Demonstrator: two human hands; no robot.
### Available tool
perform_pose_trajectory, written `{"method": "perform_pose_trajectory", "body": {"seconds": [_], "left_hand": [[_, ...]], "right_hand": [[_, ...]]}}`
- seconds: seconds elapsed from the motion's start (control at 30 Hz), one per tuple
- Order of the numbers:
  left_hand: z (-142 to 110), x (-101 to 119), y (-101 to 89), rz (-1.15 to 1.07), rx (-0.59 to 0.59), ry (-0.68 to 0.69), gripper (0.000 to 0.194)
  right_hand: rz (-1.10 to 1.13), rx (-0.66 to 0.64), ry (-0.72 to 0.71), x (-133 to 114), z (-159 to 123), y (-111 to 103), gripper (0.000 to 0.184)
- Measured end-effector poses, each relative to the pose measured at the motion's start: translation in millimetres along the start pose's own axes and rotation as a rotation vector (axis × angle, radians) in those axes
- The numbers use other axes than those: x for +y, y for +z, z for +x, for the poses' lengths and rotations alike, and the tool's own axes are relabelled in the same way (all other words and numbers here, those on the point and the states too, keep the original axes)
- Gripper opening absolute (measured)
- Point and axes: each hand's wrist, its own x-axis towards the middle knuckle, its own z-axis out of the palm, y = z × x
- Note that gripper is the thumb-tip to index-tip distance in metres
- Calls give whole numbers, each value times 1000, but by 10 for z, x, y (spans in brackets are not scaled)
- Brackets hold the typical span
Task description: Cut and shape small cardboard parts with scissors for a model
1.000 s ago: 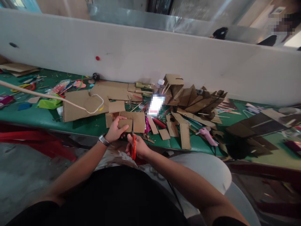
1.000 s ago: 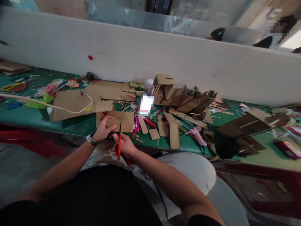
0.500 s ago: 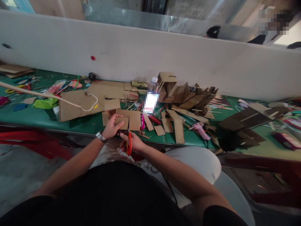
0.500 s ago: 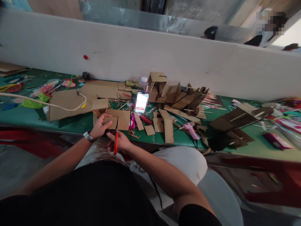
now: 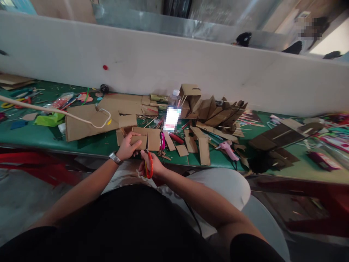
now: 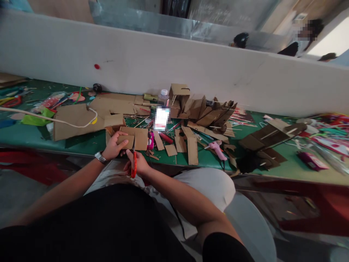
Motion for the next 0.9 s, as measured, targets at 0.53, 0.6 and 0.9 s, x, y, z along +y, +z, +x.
{"method": "perform_pose_trajectory", "body": {"seconds": [0.53, 0.6, 0.9], "left_hand": [[19, 19, -1, -15, 47, 31, 73], [16, 19, 11, -35, 61, 37, 90], [33, -10, -8, -50, -10, 8, 97]], "right_hand": [[-153, 146, -24, -103, -38, 171, 55], [-154, 139, -24, -98, -44, 155, 52], [-60, 40, -36, -102, -147, 84, 52]]}}
